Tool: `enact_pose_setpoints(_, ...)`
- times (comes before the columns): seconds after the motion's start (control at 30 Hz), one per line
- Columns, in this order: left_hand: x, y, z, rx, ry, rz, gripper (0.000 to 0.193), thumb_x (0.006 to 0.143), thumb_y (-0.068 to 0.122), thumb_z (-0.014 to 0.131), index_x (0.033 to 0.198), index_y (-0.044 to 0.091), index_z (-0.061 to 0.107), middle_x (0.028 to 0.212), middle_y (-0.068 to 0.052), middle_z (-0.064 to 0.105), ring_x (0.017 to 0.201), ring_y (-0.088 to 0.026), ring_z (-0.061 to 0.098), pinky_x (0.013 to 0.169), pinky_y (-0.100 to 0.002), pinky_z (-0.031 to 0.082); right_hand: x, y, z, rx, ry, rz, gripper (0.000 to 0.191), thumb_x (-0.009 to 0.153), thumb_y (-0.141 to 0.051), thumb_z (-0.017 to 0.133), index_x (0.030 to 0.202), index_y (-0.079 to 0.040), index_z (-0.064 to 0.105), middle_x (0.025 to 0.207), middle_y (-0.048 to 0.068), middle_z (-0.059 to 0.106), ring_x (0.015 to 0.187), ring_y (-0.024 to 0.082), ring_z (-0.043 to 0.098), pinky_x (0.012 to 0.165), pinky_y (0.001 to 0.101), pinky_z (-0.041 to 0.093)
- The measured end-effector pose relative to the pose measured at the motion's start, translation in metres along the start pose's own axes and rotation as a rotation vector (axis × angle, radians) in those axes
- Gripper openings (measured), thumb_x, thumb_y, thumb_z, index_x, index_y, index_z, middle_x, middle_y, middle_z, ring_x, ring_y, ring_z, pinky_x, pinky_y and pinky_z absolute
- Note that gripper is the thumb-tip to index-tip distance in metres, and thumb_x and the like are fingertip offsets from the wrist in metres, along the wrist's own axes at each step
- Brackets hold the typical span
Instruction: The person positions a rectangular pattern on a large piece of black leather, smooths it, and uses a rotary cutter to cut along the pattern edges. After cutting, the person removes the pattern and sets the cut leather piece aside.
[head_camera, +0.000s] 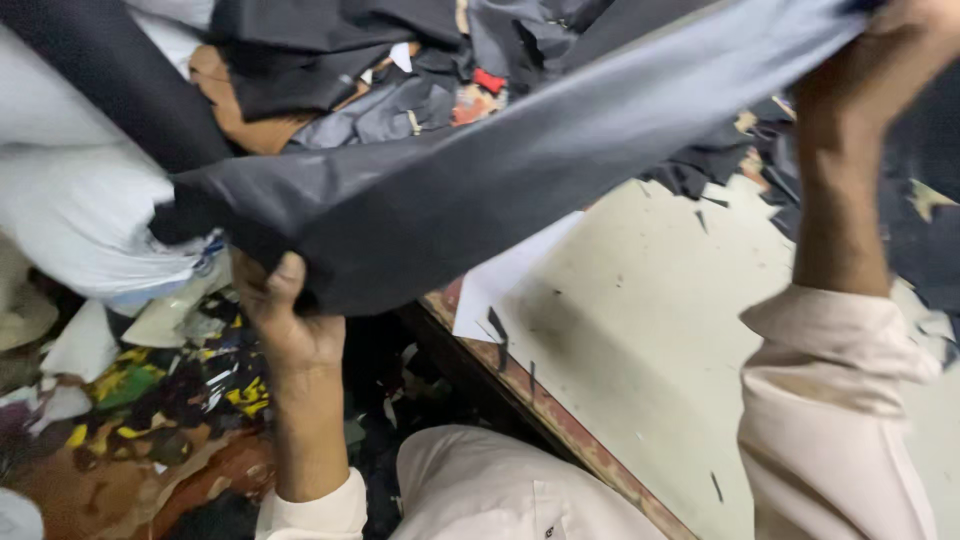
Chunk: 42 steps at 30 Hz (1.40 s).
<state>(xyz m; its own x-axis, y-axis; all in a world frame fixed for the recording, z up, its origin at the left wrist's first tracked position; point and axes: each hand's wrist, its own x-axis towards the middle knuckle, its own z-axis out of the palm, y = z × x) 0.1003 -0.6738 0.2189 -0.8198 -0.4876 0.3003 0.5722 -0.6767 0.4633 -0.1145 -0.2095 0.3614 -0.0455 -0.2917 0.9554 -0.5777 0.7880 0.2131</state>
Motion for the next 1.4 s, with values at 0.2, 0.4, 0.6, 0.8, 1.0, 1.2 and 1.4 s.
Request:
enact_pose_setpoints(0.2,-0.117,-0.120,0.040,0.294,-0.364,-0.460,0.074,0.088,-0.008,0.074,0.154,-0.002,0.041,0.143,-0.013,0.058,0.130,-0.023,0.058,0.116,-0.038,0.045,-0.113,0.021,-0.329,-0.580,-0.427,0.007,0.031,0.100,-0.006,0.065,0.129,-0.013,0.073,0.115,0.004,0.073,0.103,0.022,0.069,0.090,0.0385,0.049)
enact_pose_setpoints(0.4,-0.213,-0.224,0.004,0.534,-0.648,-0.875,0.081,0.079,-0.010,0.074,0.152,0.001,0.041,0.150,-0.011,0.053,0.138,-0.020,0.050,0.118,-0.034,0.036,-0.280,-0.087,-0.564,-0.824,-0.937,0.178,0.030,0.104,-0.010,0.067,0.132,-0.016,0.074,0.115,-0.004,0.072,0.102,0.015,0.066,0.091,0.0374,0.044)
enact_pose_setpoints(0.6,-0.266,-0.237,-0.057,0.891,-0.735,-0.925,0.085,0.076,-0.005,0.077,0.153,-0.001,0.041,0.149,-0.014,0.053,0.135,-0.022,0.052,0.114,-0.034,0.037,-0.412,-0.217,-0.657,-0.632,-1.307,0.454,0.044,0.083,-0.010,0.063,0.127,-0.014,0.069,0.118,0.001,0.073,0.107,0.020,0.066,0.093,0.0446,0.045)
enact_pose_setpoints(0.8,-0.259,-0.236,-0.033,1.083,-0.665,-0.917,0.075,0.080,0.007,0.086,0.144,-0.007,0.050,0.121,-0.013,0.071,0.103,-0.018,0.069,0.090,-0.029,0.055,-0.447,-0.230,-0.695,-0.628,-1.065,1.012,0.034,0.091,-0.003,0.065,0.122,-0.014,0.071,0.111,0.008,0.072,0.109,0.030,0.066,0.099,0.0458,0.050)
enact_pose_setpoints(1.0,-0.216,-0.300,0.034,0.826,-0.167,-0.884,0.070,0.087,0.015,0.087,0.143,0.002,0.047,0.107,-0.008,0.064,0.074,-0.010,0.057,0.057,-0.026,0.042,-0.431,-0.134,-0.646,-0.461,-0.704,1.318,0.042,0.090,-0.008,0.073,0.131,-0.006,0.066,0.120,0.022,0.065,0.109,0.042,0.063,0.094,0.0468,0.051)
enact_pose_setpoints(1.2,-0.197,-0.331,0.105,0.385,0.078,-0.946,0.050,0.083,-0.004,0.084,0.127,-0.009,0.059,0.116,-0.019,0.070,0.096,-0.030,0.075,0.083,-0.045,0.065,-0.394,-0.047,-0.546,-0.587,-0.794,1.089,0.083,0.086,-0.009,0.081,0.157,-0.006,0.039,0.152,0.029,0.044,0.137,0.048,0.044,0.115,0.0504,0.038)
enact_pose_setpoints(1.4,-0.227,-0.222,0.064,0.866,-1.073,-0.592,0.106,0.054,0.007,0.090,0.151,-0.008,0.051,0.147,-0.015,0.060,0.137,-0.023,0.052,0.116,-0.039,0.032,-0.377,-0.007,-0.501,-0.768,-0.772,0.812,0.127,0.060,-0.034,0.094,0.157,-0.007,0.017,0.150,0.038,0.039,0.133,0.053,0.039,0.109,0.0631,0.027)
